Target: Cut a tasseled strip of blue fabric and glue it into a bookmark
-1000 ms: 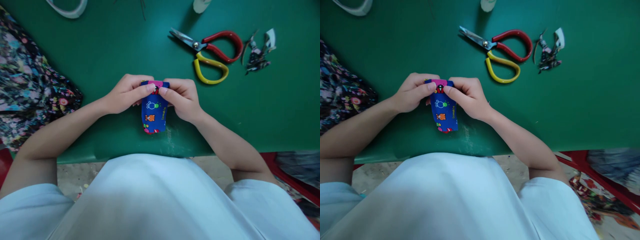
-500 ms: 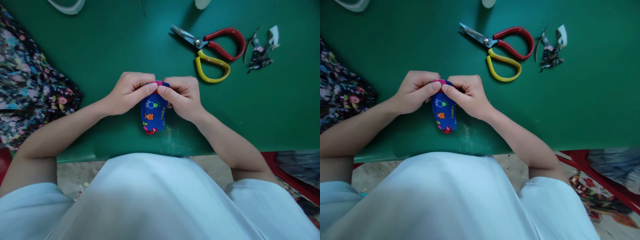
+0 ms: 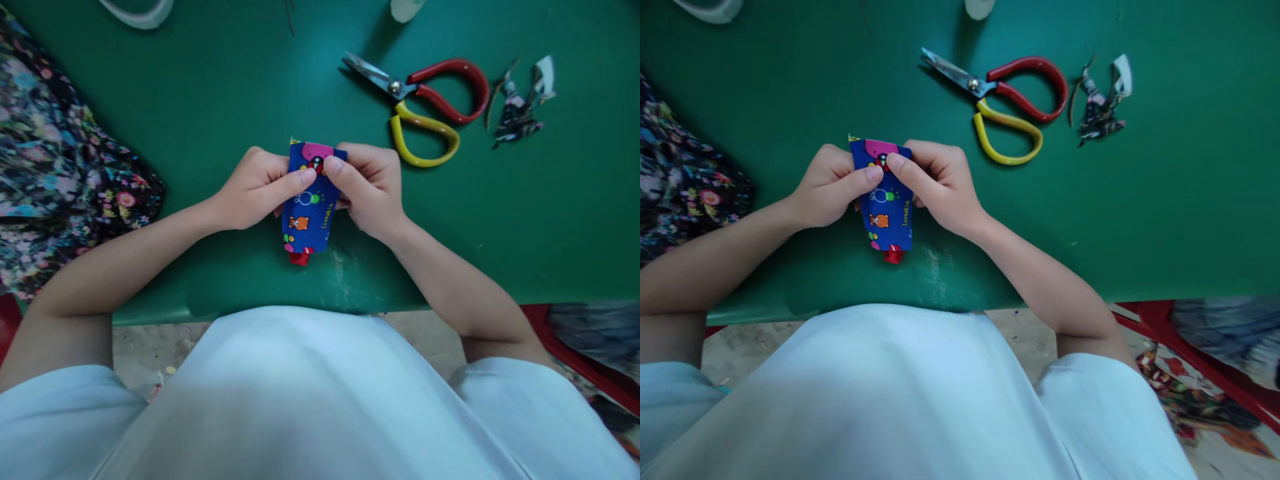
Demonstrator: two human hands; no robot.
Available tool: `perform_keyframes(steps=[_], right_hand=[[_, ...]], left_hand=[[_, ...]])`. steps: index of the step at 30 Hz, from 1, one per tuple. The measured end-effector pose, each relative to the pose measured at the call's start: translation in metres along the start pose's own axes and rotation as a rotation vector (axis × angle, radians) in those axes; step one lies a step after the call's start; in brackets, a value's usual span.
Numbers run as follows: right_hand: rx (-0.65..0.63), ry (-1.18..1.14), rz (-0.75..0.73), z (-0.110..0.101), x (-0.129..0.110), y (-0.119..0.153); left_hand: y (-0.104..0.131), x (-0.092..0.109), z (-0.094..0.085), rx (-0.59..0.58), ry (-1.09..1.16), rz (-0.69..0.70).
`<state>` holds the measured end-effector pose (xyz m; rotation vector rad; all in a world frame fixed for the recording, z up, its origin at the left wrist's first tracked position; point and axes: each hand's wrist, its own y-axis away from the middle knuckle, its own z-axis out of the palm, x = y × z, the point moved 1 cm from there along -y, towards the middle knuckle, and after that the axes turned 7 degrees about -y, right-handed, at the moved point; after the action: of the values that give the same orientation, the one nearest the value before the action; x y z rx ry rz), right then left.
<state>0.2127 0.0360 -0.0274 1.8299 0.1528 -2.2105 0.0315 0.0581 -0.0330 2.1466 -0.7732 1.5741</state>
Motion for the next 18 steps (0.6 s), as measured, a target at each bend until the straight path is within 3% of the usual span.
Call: perform_keyframes(steps=[5, 13, 18], right_hand=[[-0.006, 0.044, 0.048, 0.002, -0.004, 0.001], [-0.105, -0.132, 0.118, -0.002, 0.007, -0.002], [-0.103, -0.078, 0.084, -0.002, 0.005, -0.002]], left_hand=[[0.001, -0.008, -0.004, -0.015, -0.024, 0.041], [-0.002, -0.007, -0.007, -0.088, 0.066, 0.104], [-0.001, -0.005, -0.006, -0.087, 0.098, 0.001]])
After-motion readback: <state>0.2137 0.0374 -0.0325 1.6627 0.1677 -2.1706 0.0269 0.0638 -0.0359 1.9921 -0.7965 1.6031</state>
